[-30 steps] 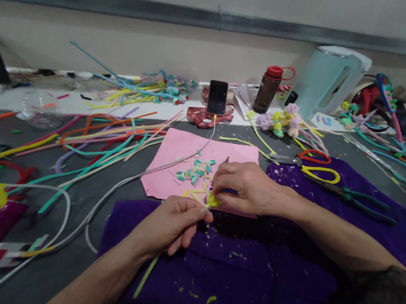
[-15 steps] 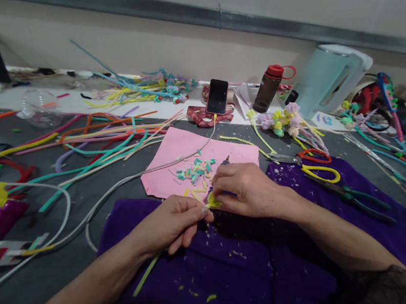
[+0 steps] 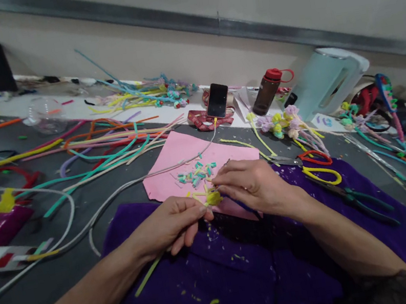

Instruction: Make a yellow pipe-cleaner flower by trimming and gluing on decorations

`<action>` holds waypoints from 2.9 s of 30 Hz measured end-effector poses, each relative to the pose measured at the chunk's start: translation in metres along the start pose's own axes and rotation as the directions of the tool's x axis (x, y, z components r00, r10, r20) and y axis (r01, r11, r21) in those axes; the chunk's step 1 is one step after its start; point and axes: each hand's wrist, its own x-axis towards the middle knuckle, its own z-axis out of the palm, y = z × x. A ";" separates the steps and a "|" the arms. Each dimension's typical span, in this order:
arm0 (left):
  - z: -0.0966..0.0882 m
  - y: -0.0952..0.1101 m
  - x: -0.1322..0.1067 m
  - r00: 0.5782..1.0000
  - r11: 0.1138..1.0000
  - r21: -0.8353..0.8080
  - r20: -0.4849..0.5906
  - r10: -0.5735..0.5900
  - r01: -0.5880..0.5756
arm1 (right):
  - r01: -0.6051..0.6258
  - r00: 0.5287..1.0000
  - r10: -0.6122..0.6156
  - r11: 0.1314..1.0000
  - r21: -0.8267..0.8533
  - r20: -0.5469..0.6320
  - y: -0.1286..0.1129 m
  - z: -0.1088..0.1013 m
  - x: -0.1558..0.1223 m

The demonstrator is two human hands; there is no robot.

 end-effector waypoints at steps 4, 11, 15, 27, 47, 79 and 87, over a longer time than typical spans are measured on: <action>-0.002 0.005 -0.004 0.999 0.992 -0.114 -0.014 0.045 -0.046 | -0.094 0.973 0.107 0.993 0.073 -0.203 -0.004 -0.012 0.000; -0.005 0.004 -0.009 0.986 0.956 -0.240 -0.046 0.160 -0.166 | -0.105 0.972 0.131 0.985 0.137 -0.197 0.001 -0.002 0.001; -0.004 0.006 -0.012 0.976 0.941 -0.262 -0.090 0.199 -0.216 | -0.097 0.982 0.120 0.983 0.157 -0.146 0.002 0.006 0.002; 0.001 0.009 -0.013 0.878 0.830 -0.314 -0.300 0.373 -0.460 | -0.309 0.938 0.326 0.634 0.709 0.118 -0.024 0.033 0.004; -0.005 0.001 -0.005 0.870 0.841 -0.330 -0.402 0.285 -0.428 | -0.283 0.931 0.366 0.707 0.649 0.007 -0.021 0.041 0.023; -0.006 0.001 -0.006 0.928 0.886 -0.335 -0.298 0.224 -0.322 | -0.258 0.891 0.434 0.724 0.639 -0.132 -0.020 0.028 0.019; -0.009 0.001 -0.004 0.939 0.891 -0.344 -0.273 0.207 -0.296 | -0.307 0.901 0.428 0.748 0.589 -0.074 -0.008 0.029 0.020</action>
